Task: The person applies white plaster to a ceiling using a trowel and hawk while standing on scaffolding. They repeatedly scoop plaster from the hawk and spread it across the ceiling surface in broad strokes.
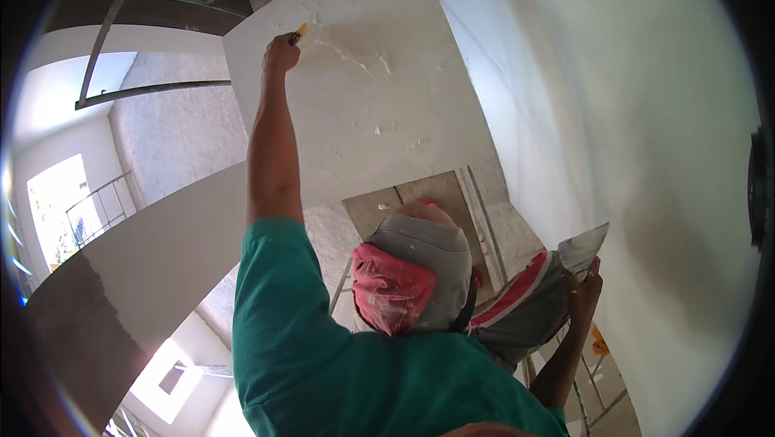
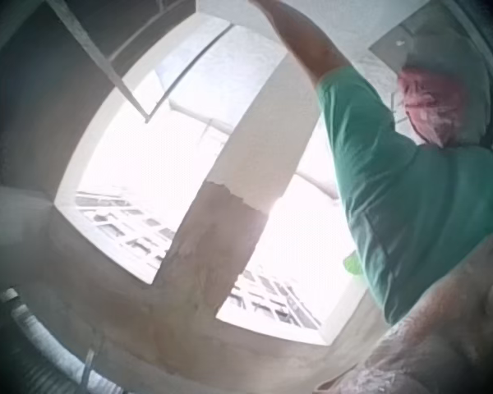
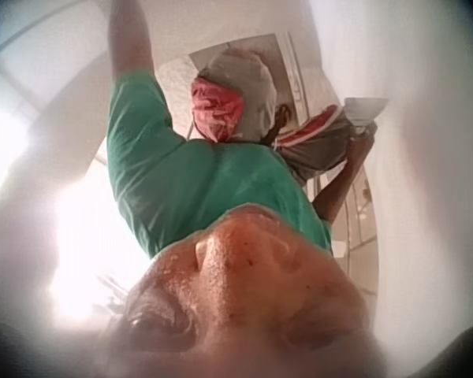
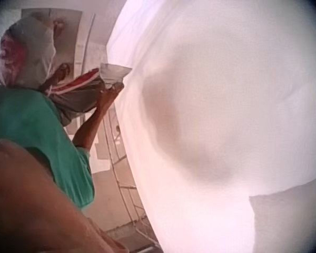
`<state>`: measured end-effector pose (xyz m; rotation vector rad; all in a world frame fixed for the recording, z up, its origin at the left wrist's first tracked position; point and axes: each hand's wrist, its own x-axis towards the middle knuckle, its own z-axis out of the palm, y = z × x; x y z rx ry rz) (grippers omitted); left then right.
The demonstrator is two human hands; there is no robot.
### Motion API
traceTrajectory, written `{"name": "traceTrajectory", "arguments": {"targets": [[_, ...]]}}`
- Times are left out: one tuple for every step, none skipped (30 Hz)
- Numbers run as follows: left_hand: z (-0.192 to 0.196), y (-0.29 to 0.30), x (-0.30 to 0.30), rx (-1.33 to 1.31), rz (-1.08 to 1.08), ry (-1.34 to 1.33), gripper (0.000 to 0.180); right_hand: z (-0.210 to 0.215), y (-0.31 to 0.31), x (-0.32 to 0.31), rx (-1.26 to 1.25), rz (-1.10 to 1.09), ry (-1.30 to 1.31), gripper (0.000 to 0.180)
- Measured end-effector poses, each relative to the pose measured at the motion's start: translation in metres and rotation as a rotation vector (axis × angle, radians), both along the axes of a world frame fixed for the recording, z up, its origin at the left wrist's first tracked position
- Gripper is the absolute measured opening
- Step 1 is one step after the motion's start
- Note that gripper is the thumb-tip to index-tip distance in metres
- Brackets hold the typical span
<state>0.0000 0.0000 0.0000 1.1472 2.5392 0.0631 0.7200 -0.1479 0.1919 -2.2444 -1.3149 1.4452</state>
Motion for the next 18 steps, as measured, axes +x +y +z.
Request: {"name": "traceTrajectory", "arguments": {"targets": [[-0.01,0.009,0.008,-0.008,-0.006,-0.019,0.039,0.003,-0.001,-0.003,0.068,0.058,-0.026,0.039],[-0.021,0.013,0.019,-0.015,-0.009,-0.037,0.039,-0.004,-0.005,-0.012,0.071,0.113,-0.031,0.039],[-0.007,0.005,0.011,-0.079,0.007,0.038,0.038,-0.006,-0.016,-0.02,0.077,0.146,-0.036,0.039],[0.005,0.035,0.033,-0.031,-0.038,0.029,0.038,-0.031,-0.001,-0.019,0.138,0.188,-0.066,0.039],[0.012,0.037,0.04,-0.046,-0.167,0.075,0.039,-0.038,0.001,-0.025,0.146,0.213,-0.059,0.039],[0.029,0.018,0.069,-0.134,-0.254,0.074,0.042,-0.048,-0.004,-0.035,0.154,0.196,-0.063,0.039],[0.042,0.007,0.104,-0.143,-0.286,-0.025,0.045,-0.038,-0.001,-0.033,0.178,0.187,-0.102,0.04],[0.047,0.016,0.092,-0.149,-0.29,-0.064,0.046,-0.037,0.009,-0.03,0.211,0.205,-0.079,0.04],[0.047,0.011,0.076,-0.22,-0.319,-0.112,0.047,-0.039,0.015,-0.03,0.244,0.193,-0.066,0.04],[0.049,-0.003,0.062,-0.177,-0.276,-0.127,0.045,-0.028,0.01,-0.026,0.195,0.187,-0.029,0.041],[0.052,-0.012,0.056,-0.127,-0.229,-0.144,0.044,-0.025,0.005,-0.02,0.166,0.169,-0.019,0.041],[0.065,-0.01,0.066,-0.104,-0.175,-0.13,0.05,-0.022,0.0,-0.015,0.137,0.149,-0.013,0.041],[0.036,-0.024,0.073,-0.052,-0.128,-0.061,0.054,-0.024,-0.002,-0.003,0.127,0.131,-0.026,0.041],[-0.014,-0.045,0.079,0.003,-0.077,0.017,0.058,-0.023,0.0,0.0,0.117,0.14,-0.051,0.041],[-0.055,-0.059,0.089,0.055,-0.032,0.096,0.062,-0.022,0.001,0.002,0.106,0.145,-0.081,0.04],[-0.079,-0.076,0.121,0.113,-0.126,0.176,0.066,-0.016,0.0,0.001,0.089,0.161,-0.142,0.04],[-0.089,-0.1,0.158,0.17,-0.224,0.261,0.071,-0.009,-0.002,-0.004,0.052,0.132,-0.141,0.039],[-0.087,-0.117,0.188,0.169,-0.29,0.219,0.071,-0.002,-0.004,-0.008,0.015,0.104,-0.138,0.039]]}}
